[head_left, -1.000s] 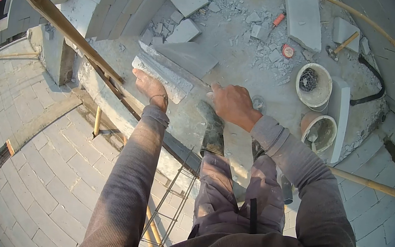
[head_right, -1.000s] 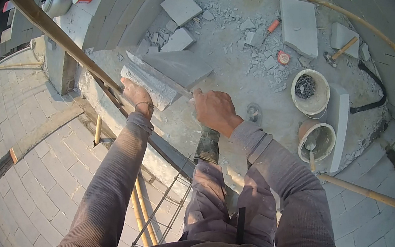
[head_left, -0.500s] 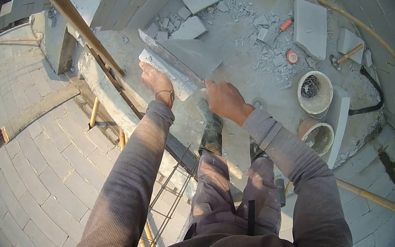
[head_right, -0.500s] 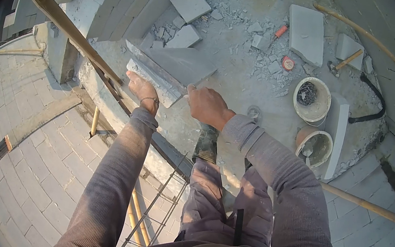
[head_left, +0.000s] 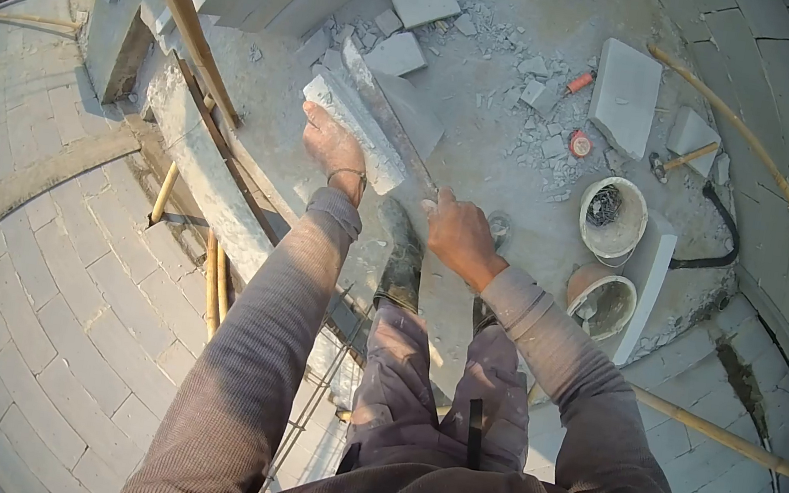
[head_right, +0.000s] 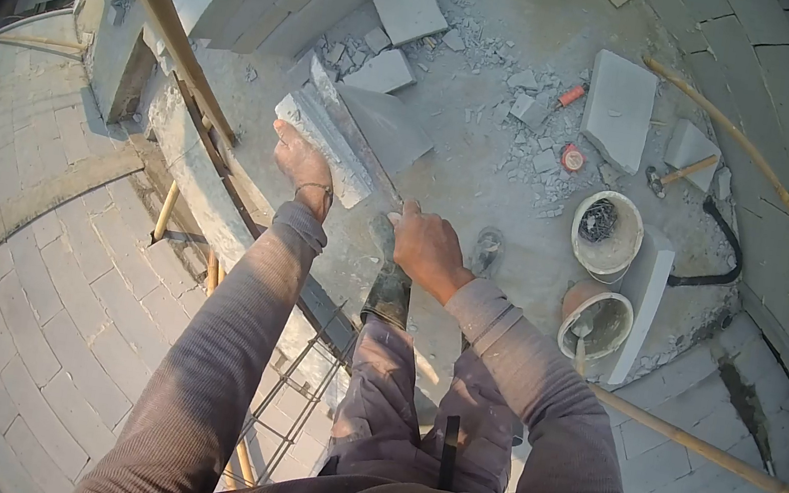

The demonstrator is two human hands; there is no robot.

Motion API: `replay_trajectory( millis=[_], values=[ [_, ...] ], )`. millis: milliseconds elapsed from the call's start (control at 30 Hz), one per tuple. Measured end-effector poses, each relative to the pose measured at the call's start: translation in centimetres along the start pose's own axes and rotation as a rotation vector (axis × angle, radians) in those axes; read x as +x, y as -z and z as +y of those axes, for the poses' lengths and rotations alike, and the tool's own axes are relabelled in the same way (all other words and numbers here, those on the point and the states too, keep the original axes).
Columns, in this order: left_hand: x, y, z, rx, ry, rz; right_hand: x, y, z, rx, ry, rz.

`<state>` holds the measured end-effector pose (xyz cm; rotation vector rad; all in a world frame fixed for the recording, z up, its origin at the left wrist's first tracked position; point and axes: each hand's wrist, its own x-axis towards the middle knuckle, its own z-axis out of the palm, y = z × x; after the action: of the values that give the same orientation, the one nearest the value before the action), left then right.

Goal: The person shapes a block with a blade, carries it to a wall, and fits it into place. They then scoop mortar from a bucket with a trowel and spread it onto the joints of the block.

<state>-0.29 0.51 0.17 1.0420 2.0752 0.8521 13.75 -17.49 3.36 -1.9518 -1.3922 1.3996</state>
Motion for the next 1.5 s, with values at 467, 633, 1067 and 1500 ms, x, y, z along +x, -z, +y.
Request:
replay_trajectory(
  millis=[467, 633, 1067, 1500],
  values=[
    [0.1, 0.4, 0.2, 0.080, 0.013, -0.027, 0.7, 2.5, 0.3, 0.110, 0.086, 0.385],
    [-0.2, 0.5, 1.6, 0.126, 0.062, -0.025, 1.2, 2.2, 1.5, 0.092, 0.076, 0.065],
    [-0.4, -0.2, 1.5, 0.152, 0.027, -0.018, 1.5, 0.6, 1.3, 0.280, -0.018, 0.195],
    [0.4, -1.2, -0.9, -0.448, 0.232, -0.209, -1.0, 4.4, -8.0, -0.048, 0.204, 0.215]
  ],
)
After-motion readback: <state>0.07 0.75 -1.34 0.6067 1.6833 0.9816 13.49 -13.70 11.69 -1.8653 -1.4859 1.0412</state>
